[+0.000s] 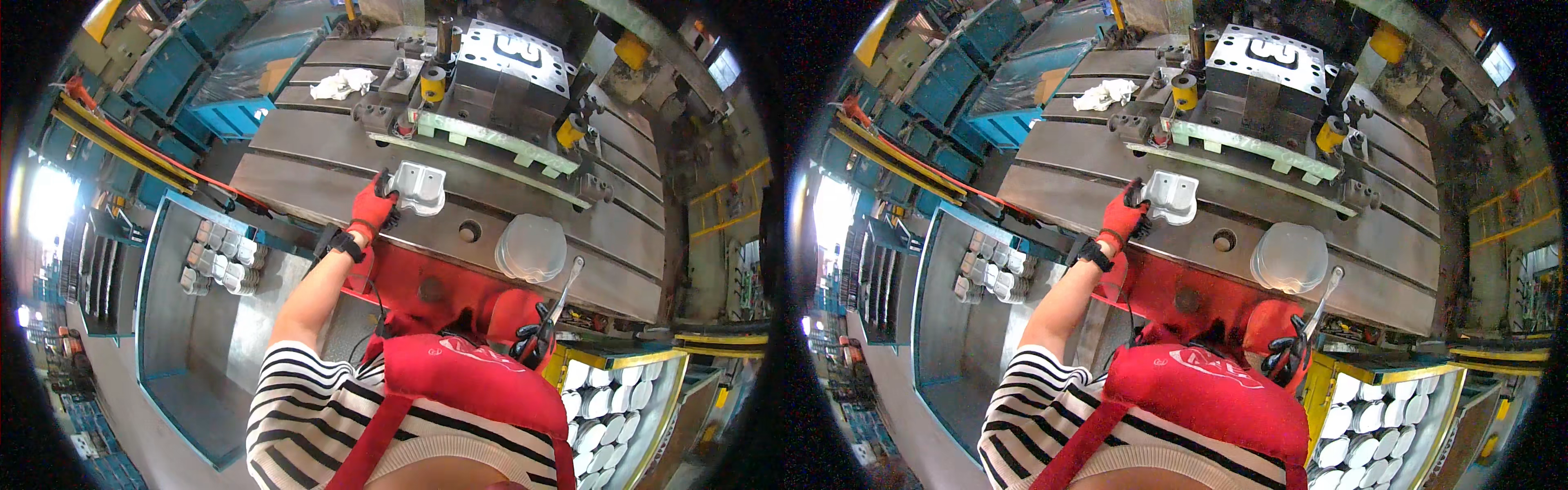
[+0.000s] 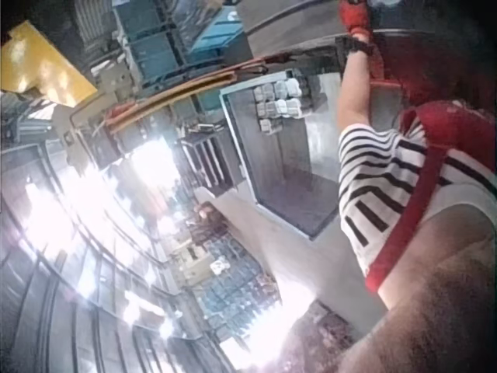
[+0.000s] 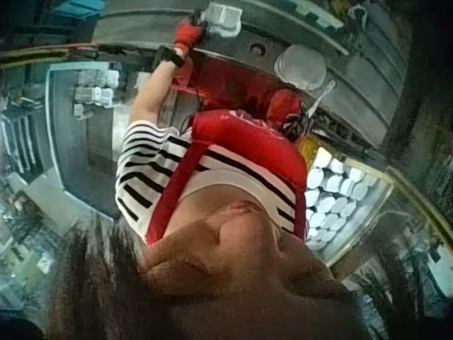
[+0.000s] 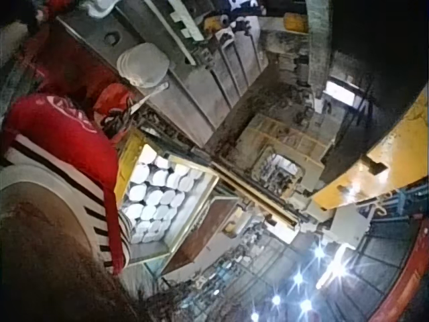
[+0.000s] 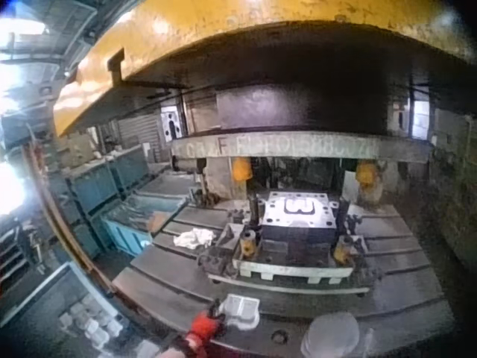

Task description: Placing metal blanks into an industrial press, operating the machine, and removing the stamped components.

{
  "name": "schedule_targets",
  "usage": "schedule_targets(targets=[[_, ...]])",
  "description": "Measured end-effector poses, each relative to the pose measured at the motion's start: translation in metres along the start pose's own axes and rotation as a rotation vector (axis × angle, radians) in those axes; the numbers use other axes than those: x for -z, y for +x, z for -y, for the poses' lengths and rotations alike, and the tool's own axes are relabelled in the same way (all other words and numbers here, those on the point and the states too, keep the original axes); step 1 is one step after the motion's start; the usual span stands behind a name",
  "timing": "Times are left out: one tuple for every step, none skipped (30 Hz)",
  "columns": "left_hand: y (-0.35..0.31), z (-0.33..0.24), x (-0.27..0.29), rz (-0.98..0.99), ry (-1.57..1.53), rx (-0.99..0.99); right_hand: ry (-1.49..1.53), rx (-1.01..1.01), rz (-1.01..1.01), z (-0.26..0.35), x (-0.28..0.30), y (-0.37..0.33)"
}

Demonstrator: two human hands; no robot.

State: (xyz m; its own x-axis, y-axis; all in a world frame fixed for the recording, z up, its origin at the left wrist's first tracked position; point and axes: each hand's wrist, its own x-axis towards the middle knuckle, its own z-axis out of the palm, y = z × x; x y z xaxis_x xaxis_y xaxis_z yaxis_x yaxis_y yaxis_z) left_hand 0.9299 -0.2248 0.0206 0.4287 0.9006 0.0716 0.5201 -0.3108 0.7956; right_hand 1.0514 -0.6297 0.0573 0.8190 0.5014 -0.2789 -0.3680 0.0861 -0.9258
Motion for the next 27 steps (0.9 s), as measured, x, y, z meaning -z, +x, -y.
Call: schedule_targets(targets=[[-0.002,-0.007,0.003,0.006,0.001,0.000,0.033,-0.020,0.010,0.002,-0.004,-0.001],[-0.003,-0.013,0.004,-0.028,-0.039,0.066,0.066,-0.039,0.019,0.003,-0.006,-0.003],[-0.003,-0.015,0.004,-0.061,-0.081,0.131,0.067,-0.039,0.009,-0.008,0.001,0.000],[-0.001,-0.011,0.005,-0.068,-0.057,0.084,-0.354,0.344,-0.070,-0.026,0.012,0.006],[-0.004,-0.016,0.010,-0.050,-0.057,0.081,-0.786,0.715,-0.153,-0.028,0.011,0.005],[-0.008,-0.020,0.016,-0.074,-0.113,0.089,-0.701,0.616,-0.095,-0.026,0.011,0.004],[-0.012,-0.028,0.023,-0.094,-0.172,0.096,-0.708,0.608,-0.116,-0.007,0.004,0.003],[-0.017,-0.033,0.029,-0.075,-0.281,0.147,-0.361,0.132,0.000,0.015,-0.003,0.004],[-0.022,-0.046,0.029,-0.040,-0.402,0.190,0.007,-0.314,0.093,0.028,-0.005,0.002],[-0.032,-0.065,0.036,-0.030,-0.508,0.161,-0.040,-0.236,0.169,0.027,-0.009,0.002],[-0.037,-0.066,0.032,-0.014,-0.512,0.155,-0.038,-0.230,0.152,0.028,-0.011,0.004],[-0.042,-0.064,0.032,-0.015,-0.553,0.086,-0.079,-0.305,0.139,0.029,-0.015,0.006],[-0.046,-0.064,0.031,-0.018,-0.594,0.016,-0.120,-0.381,0.126,0.029,-0.015,0.007],[-0.051,-0.068,0.024,-0.079,-0.563,-0.184,-0.136,-0.330,0.147,0.022,-0.011,0.008],[-0.057,-0.071,0.018,-0.074,-0.570,-0.188,-0.138,-0.324,0.140,0.019,-0.008,0.008],[-0.065,-0.075,0.015,0.041,-0.631,-0.088,-0.135,-0.273,0.168,0.017,-0.006,0.007],[-0.074,-0.078,0.011,0.159,-0.689,0.014,-0.133,-0.225,0.194,0.017,-0.007,0.007],[-0.082,-0.085,0.007,0.196,-0.623,-0.007,-0.113,-0.318,0.128,0.021,-0.010,0.005],[-0.088,-0.086,0.003,0.239,-0.567,-0.056,-0.115,-0.316,0.129,0.025,-0.012,0.003],[-0.094,-0.090,-0.002,0.341,-0.652,0.052,-0.081,-0.305,0.147,0.028,-0.013,0.002],[-0.099,-0.095,-0.008,0.442,-0.734,0.162,-0.047,-0.295,0.166,0.032,-0.015,0.000],[-0.099,-0.093,-0.017,0.434,-0.735,0.160,-0.048,-0.293,0.174,0.039,-0.020,-0.002],[-0.097,-0.090,-0.029,0.526,-0.614,0.145,-0.082,-0.275,0.188,0.050,-0.024,-0.006],[-0.096,-0.088,-0.040,0.612,-0.491,0.129,-0.116,-0.256,0.203,0.058,-0.028,-0.008],[-0.096,-0.095,-0.046,0.609,-0.495,0.124,-0.119,-0.251,0.205,0.062,-0.031,-0.009],[-0.097,-0.103,-0.052,0.684,-0.697,0.154,-0.186,-0.162,0.241,0.064,-0.033,-0.010],[-0.098,-0.113,-0.052,0.745,-0.897,0.167,-0.247,-0.060,0.290,0.065,-0.034,-0.013]])
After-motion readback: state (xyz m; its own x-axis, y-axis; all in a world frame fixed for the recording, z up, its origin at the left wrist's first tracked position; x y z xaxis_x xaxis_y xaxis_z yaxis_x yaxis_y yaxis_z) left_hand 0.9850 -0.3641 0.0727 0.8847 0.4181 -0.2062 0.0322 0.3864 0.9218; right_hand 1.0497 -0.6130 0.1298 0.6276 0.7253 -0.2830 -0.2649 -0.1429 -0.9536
